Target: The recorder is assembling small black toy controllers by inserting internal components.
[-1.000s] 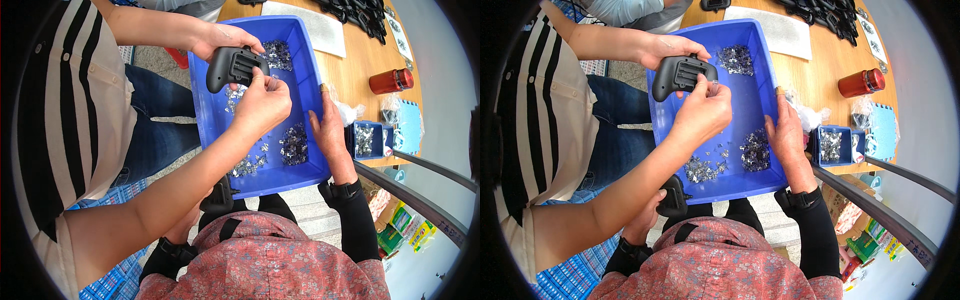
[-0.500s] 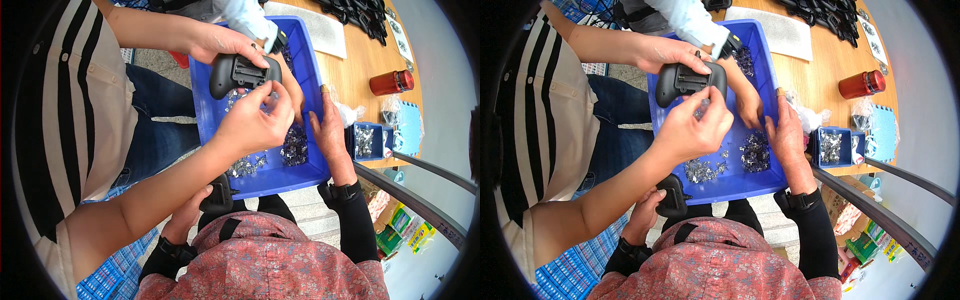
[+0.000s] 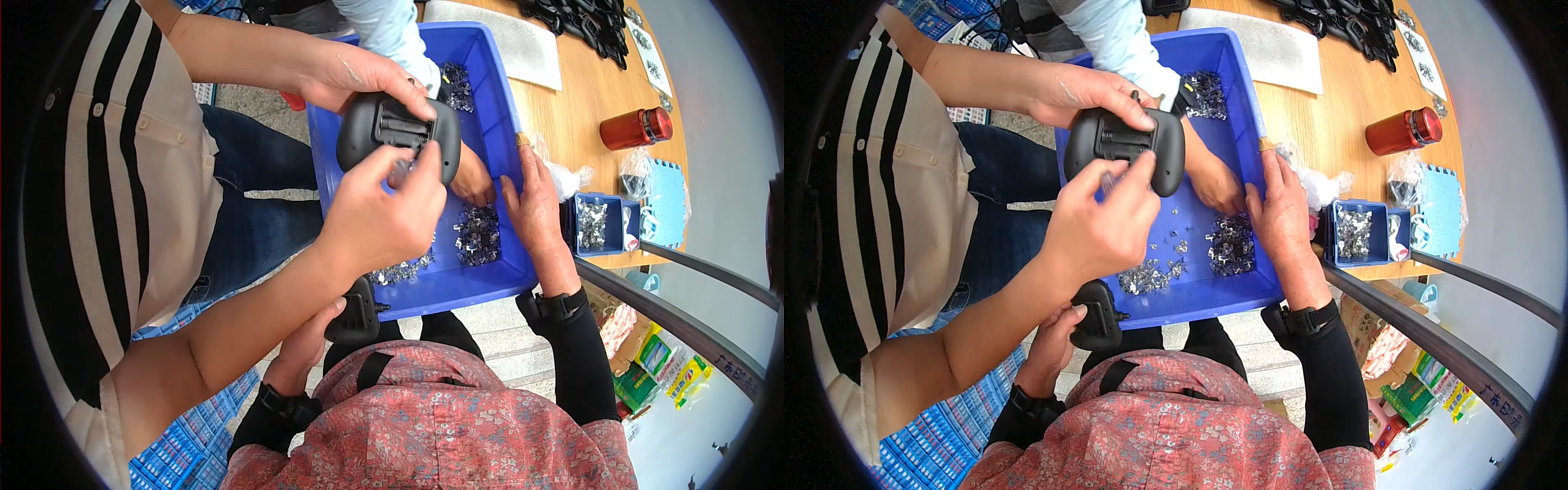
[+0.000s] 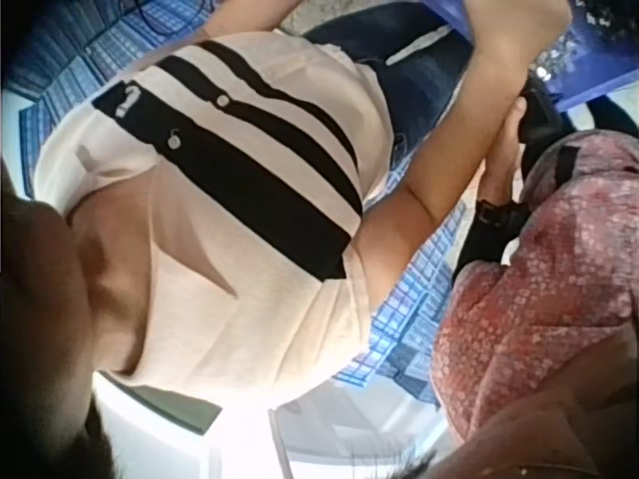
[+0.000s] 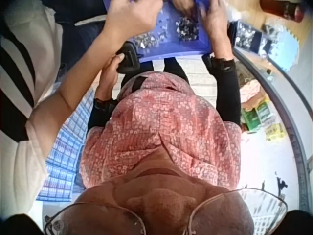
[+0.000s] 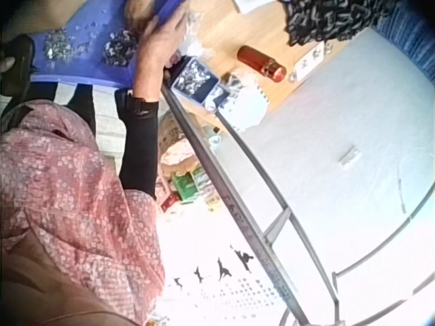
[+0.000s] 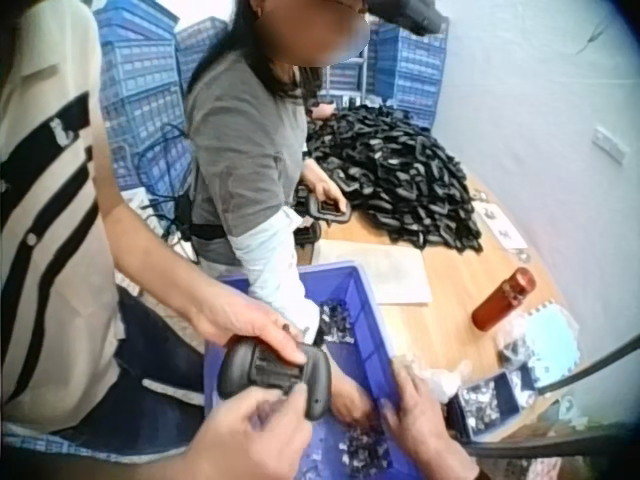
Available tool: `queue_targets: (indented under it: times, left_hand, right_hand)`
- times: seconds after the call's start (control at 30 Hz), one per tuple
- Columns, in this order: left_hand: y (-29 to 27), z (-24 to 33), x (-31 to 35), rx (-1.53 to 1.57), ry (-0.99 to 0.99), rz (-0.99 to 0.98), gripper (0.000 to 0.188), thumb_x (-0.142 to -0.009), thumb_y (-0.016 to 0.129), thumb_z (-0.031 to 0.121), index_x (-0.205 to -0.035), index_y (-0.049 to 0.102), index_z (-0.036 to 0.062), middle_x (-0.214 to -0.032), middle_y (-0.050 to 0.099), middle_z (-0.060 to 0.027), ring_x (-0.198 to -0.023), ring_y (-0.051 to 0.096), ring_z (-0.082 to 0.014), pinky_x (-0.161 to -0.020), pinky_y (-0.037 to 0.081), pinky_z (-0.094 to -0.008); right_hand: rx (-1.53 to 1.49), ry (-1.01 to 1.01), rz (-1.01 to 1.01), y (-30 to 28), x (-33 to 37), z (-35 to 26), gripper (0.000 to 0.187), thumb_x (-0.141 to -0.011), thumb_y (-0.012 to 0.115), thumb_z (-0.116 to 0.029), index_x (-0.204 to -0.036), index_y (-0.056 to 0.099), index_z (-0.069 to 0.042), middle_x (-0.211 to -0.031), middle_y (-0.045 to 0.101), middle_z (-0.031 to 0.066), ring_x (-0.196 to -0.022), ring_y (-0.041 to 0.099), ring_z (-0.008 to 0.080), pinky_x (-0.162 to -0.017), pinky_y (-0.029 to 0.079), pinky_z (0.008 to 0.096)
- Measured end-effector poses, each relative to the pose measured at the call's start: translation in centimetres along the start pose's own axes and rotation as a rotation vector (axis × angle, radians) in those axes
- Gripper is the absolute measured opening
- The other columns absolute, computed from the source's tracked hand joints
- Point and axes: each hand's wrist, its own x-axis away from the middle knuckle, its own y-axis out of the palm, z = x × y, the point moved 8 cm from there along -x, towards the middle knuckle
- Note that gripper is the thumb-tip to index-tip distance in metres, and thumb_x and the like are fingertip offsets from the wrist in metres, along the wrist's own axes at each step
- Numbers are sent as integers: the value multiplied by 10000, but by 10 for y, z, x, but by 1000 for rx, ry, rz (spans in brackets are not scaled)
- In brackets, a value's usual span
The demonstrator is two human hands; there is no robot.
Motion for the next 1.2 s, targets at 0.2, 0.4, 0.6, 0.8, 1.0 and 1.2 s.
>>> queue_targets:
  times: [0.2, 0.4, 0.6, 0.8, 1.0, 1.2]
  left_hand:
    - [-11, 70, -3, 10, 424, 4, 240, -997, 562, 167, -845, 641, 0, -741, 509, 51, -579, 445, -52, -655, 451, -149]
    - [52, 75, 6, -264, 368, -783, 322, -1078, 395, 368, -919, 515, 114, -702, 193, 96, -494, 149, -23, -470, 273, -114]
    - [60, 68, 1, -410, 254, -819, 293, -1069, 478, 281, -817, 459, 134, -682, 245, 76, -478, 179, -5, -389, 164, -176]
    - [75, 71, 10, -592, 222, -947, 282, -1048, 532, 263, -809, 478, 122, -667, 270, 70, -473, 181, -8, -373, 127, -208]
    - [80, 70, 14, -704, 327, -966, 310, -1048, 519, 344, -795, 465, 173, -661, 238, 64, -491, 132, -40, -399, 88, -254]
    - [83, 69, 15, -699, 324, -975, 260, -1041, 545, 243, -821, 497, 114, -653, 272, 78, -475, 194, 0, -376, 146, -200]
  right_hand:
    - [-26, -16, 0, 1, -1, 0, 596, -845, 683, -74, -1391, 452, -18, -1319, 554, 248, -1185, 548, 434, -1009, 459, 482]
    - [-10, -7, 2, 3, 1, 4, 619, -848, 684, -74, -1412, 433, -31, -1307, 561, 248, -1186, 551, 431, -1009, 462, 480]
    - [-30, 33, -27, 5, 0, 4, 644, -852, 679, -69, -1438, 414, -51, -1301, 565, 249, -1189, 552, 430, -1011, 463, 478]
    - [-35, 17, -15, 1, 0, 2, 646, -853, 676, -69, -1442, 411, -54, -1286, 573, 253, -1177, 558, 435, -1003, 466, 479]
    - [-27, 14, -16, 4, 1, 3, 642, -854, 676, -73, -1439, 414, -52, -1284, 575, 255, -1173, 560, 436, -998, 470, 480]
    - [-30, 2, -4, 3, 0, 3, 646, -852, 676, -64, -1443, 414, -49, -1278, 582, 251, -1168, 565, 435, -994, 474, 478]
